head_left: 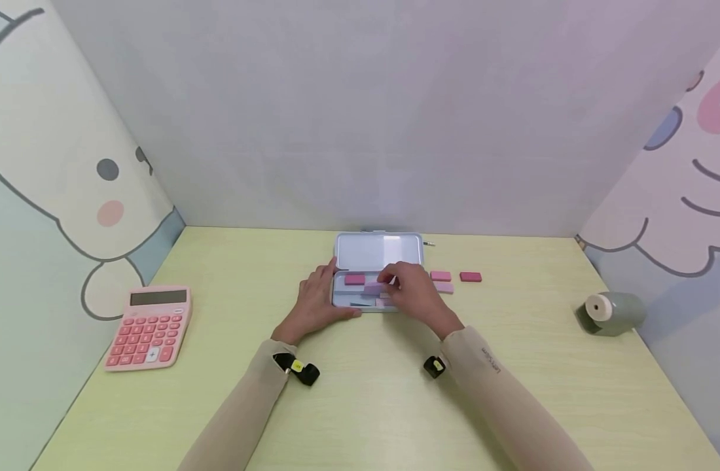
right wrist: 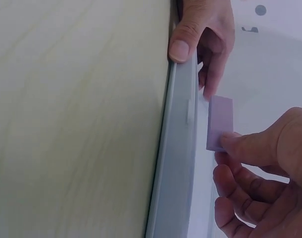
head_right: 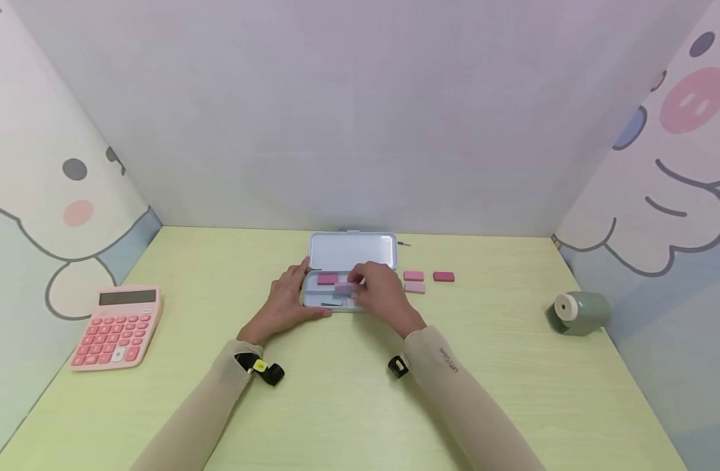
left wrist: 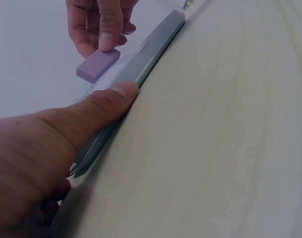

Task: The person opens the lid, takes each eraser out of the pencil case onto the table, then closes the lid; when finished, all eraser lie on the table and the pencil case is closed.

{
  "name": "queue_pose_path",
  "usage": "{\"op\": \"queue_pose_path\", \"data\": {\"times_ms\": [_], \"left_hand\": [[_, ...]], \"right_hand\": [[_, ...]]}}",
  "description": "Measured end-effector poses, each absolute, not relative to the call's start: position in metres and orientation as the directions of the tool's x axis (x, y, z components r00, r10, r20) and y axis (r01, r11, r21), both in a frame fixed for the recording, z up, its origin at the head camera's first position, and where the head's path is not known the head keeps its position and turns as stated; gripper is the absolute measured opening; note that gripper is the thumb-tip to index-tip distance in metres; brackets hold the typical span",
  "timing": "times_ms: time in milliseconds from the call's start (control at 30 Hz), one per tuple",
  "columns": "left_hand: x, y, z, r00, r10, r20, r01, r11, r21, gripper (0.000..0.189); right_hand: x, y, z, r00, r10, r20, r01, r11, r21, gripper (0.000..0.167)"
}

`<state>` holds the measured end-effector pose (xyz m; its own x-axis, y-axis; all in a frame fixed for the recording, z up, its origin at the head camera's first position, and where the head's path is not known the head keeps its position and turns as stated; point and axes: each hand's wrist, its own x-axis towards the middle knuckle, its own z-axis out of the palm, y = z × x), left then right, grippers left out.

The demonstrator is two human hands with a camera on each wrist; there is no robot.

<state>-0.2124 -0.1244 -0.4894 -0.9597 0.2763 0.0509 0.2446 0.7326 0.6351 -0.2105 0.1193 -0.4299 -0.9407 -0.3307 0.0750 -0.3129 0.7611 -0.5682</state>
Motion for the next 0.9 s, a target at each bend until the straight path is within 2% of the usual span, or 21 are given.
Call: {"op": "queue_pose_path", "data": {"times_ms": [267, 467, 700, 900], "left_hand": [[-0.213, -0.124, -0.489, -0.959, 0.281, 0.045, 0.245, 0.735, 0.632, 0.132], [-0.211, -0.124, -0.489, -0.959, 0.281, 0.045, 0.245, 0.734, 0.633, 0.131], [-0.212, -0.121, -0.492, -0.958, 0.282, 0.043, 0.244, 0.73, 0.639, 0.132], [-0.212, -0.124, -0.49, -0.961, 0.273, 0.043, 0.239, 0.742, 0.626, 0.132]], "right_hand": [[-0.208, 0.148, -0.422, -0.948, -0.296, 0.117, -0.306, 0.752, -0.584, 0.015], [-0.207, 0.169, -0.421, -0.965, -0.251, 0.081, -0.246, 0.744, -0.621, 0.014], [-0.208, 0.203, -0.422, -0.973, -0.206, 0.102, -0.226, 0.77, -0.597, 0.01], [-0.213, 0.231, -0.421, -0.985, -0.165, 0.051, -0.165, 0.806, -0.568, 0.014]]}}
